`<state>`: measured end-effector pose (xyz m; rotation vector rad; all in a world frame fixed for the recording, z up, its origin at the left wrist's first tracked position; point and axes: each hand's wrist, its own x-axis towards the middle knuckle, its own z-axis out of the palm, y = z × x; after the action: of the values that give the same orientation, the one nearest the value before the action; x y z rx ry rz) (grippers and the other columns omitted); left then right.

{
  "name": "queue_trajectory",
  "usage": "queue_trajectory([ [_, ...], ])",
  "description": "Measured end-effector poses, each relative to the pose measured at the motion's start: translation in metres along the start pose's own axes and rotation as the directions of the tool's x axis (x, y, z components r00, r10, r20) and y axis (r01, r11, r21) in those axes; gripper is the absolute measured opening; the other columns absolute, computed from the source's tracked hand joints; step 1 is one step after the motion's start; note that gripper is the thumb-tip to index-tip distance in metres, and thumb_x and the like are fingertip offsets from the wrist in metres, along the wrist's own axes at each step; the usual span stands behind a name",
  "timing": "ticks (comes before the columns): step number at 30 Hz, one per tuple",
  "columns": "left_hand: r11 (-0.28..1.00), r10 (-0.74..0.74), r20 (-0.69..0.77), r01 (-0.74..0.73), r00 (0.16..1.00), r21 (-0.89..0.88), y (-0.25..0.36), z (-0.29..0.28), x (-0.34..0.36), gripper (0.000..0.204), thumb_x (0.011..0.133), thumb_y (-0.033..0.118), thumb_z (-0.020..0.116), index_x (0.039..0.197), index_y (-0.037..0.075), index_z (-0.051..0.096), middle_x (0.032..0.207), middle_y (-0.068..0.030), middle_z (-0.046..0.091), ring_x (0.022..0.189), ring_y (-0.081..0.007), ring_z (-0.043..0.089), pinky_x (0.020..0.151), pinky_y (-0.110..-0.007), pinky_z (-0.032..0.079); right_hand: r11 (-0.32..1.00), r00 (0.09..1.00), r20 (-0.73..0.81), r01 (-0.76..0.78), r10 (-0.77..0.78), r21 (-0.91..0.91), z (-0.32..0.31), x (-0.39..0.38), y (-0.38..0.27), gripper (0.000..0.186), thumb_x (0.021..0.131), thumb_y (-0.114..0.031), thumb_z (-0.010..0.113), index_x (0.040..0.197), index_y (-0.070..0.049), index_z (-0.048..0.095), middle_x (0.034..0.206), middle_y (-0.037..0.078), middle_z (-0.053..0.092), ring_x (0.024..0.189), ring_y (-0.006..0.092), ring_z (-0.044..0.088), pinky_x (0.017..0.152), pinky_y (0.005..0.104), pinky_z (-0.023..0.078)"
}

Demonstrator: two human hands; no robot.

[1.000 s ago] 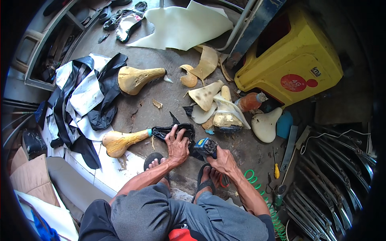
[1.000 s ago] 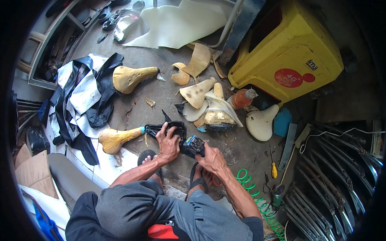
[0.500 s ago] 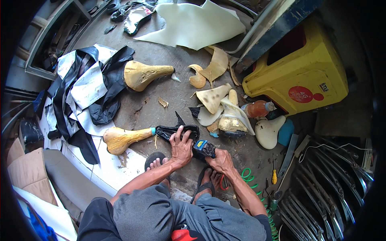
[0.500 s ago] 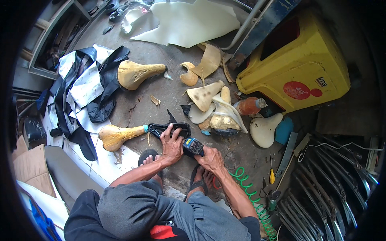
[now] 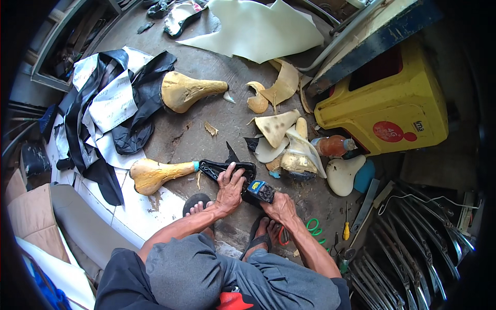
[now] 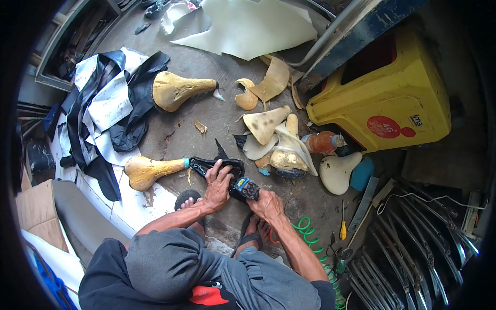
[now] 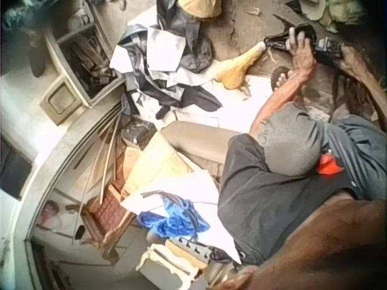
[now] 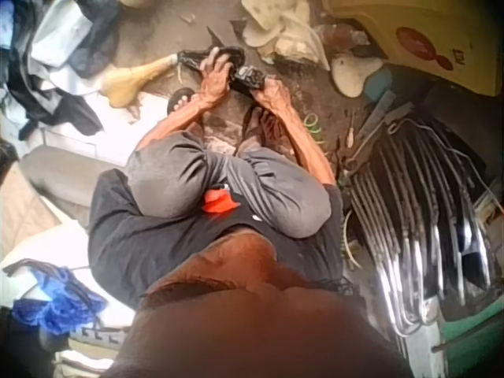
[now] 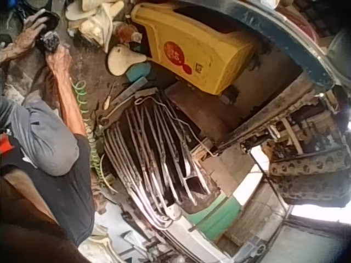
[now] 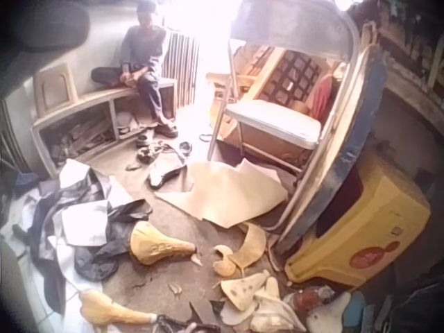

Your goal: The person reupholsters a bicycle seat by cutting excess fabric with shears, using a pneumatic stapler to secure the new covering, and smoothing the material by hand.

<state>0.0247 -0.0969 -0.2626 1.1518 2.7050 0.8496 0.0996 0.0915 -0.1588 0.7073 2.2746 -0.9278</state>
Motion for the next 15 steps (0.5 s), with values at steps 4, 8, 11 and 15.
queue_trajectory([
  [4,0.994,-0.033,0.016,0.034,0.999,-0.101,0.001,-0.002,0.000,0.041,0.071,-0.003,0.062,0.112,0.003,0.060,0.140,-0.0145,0.048,0.148,-0.0379,0.026,0.112,-0.054,0.025,0.999,0.999,-0.032,0.013,-0.015,-0.043,0.007,-0.003,0.000,0.042,0.081,-0.032,0.070,0.117,-0.010,0.067,0.095,0.025,0.072,0.093,0.0464,0.069,0.081,0.0550,0.055],
  [8,0.983,-0.066,0.010,0.067,0.998,-0.171,0.000,-0.004,0.003,0.040,0.071,-0.005,0.061,0.110,0.004,0.060,0.140,-0.0149,0.048,0.148,-0.0379,0.027,0.112,-0.054,0.025,0.988,0.997,-0.020,0.069,-0.072,-0.136,0.018,0.003,0.005,0.040,0.081,-0.028,0.070,0.116,-0.011,0.065,0.091,0.025,0.072,0.089,0.0477,0.069,0.079,0.0571,0.055],
  [11,0.979,-0.046,-0.031,0.039,0.998,-0.200,-0.002,-0.004,0.004,0.039,0.071,-0.006,0.060,0.108,0.005,0.060,0.140,-0.0152,0.048,0.147,-0.0381,0.028,0.112,-0.054,0.025,0.994,0.997,-0.044,0.052,-0.057,-0.101,0.017,0.005,0.002,0.035,0.083,-0.032,0.070,0.110,-0.011,0.066,0.089,0.026,0.071,0.090,0.0490,0.067,0.078,0.0572,0.055],
  [15,0.985,-0.052,-0.045,0.044,0.998,-0.166,0.001,-0.004,0.002,0.039,0.071,-0.005,0.061,0.108,0.006,0.060,0.139,-0.0140,0.050,0.146,-0.0379,0.032,0.113,-0.054,0.024,0.991,0.998,-0.034,0.051,-0.055,-0.123,0.022,0.002,0.008,0.035,0.081,-0.031,0.071,0.110,-0.011,0.066,0.088,0.026,0.071,0.088,0.0494,0.067,0.077,0.0574,0.055],
])
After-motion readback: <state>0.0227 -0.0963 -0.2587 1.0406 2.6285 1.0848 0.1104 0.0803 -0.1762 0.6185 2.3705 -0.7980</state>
